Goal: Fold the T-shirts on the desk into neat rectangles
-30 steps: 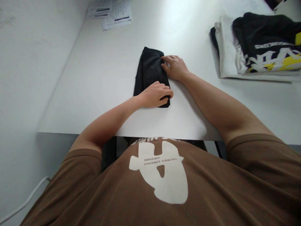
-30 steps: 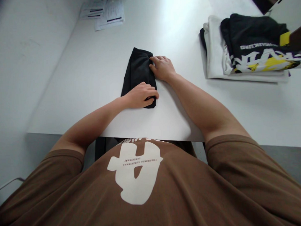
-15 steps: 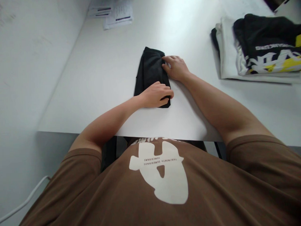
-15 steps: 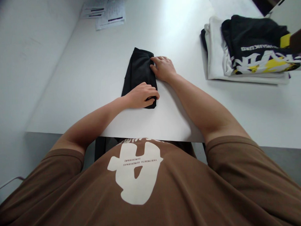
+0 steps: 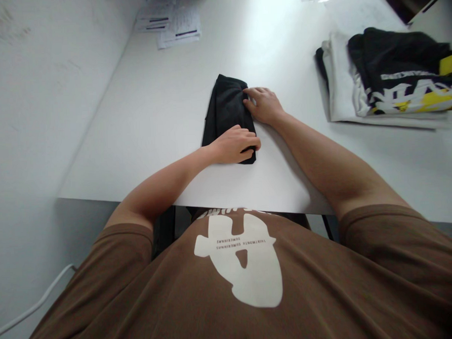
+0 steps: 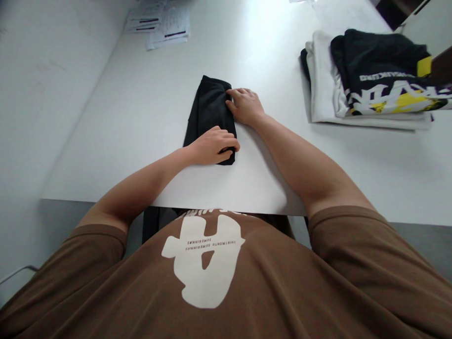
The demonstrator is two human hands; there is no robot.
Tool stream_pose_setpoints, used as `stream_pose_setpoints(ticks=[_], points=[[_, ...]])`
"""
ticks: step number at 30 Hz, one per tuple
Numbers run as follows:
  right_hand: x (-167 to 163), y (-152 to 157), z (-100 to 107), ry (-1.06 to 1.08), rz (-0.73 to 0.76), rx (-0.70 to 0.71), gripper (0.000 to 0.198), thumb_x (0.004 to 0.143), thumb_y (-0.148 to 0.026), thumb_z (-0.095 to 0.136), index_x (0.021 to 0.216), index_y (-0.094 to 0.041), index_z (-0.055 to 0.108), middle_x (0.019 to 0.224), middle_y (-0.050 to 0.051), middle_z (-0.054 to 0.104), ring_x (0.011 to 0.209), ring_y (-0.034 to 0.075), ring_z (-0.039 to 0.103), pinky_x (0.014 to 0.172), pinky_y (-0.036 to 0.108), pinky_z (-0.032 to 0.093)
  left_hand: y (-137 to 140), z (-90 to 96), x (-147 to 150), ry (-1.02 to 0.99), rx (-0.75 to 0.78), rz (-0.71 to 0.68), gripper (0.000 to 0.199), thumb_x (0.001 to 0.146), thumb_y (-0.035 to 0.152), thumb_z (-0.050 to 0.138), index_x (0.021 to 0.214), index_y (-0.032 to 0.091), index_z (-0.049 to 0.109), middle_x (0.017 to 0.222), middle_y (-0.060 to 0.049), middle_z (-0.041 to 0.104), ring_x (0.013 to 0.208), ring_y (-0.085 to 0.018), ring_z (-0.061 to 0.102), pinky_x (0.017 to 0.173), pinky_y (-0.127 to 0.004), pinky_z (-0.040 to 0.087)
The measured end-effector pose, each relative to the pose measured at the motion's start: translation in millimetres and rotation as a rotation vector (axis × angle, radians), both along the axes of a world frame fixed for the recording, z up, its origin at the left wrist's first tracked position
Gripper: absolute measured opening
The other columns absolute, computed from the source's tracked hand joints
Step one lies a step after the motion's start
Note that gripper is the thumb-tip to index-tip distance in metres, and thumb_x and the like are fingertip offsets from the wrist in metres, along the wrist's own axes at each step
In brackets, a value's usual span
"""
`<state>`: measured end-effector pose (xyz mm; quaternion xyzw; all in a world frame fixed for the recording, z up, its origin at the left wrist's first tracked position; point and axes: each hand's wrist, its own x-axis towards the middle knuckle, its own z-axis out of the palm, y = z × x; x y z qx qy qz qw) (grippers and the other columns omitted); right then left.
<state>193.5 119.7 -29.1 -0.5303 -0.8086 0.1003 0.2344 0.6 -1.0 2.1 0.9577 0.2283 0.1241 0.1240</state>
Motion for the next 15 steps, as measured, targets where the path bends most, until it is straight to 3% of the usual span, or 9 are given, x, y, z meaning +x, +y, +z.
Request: stream_pose_setpoints(ticks=[11, 15], points=[[0.7, 2.3, -2.5, -0.030, -0.013, -0.021, 0.054, 0.104, -0.047, 0.047, 0.153, -0.028, 0.059, 0.153, 0.009, 0.062, 0.144, 0.041, 0.051, 0.122, 0.064, 0.038, 0.7, -1.8, 0.1, 0.003, -0.002, 0.005, 0.022, 0.097, 0.022, 0.053, 0.108, 0.025, 0.071, 0.109, -0.004, 0.078, 0.104, -0.022, 0.066, 0.093, -0.041, 0.035], [0.9, 1.5, -1.4, -0.031, -0.013, -0.037, 0.053, 0.105, -0.050, 0.047, 0.156, -0.035, 0.056, 0.153, 0.006, 0.062, 0.146, 0.040, 0.049, 0.124, 0.065, 0.036, -0.7, 0.8, 0.0, 0.003, -0.014, 0.007, 0.022, 0.097, 0.022, 0.052, 0.108, 0.024, 0.071, 0.110, -0.004, 0.078, 0.104, -0.022, 0.066, 0.093, -0.041, 0.035]])
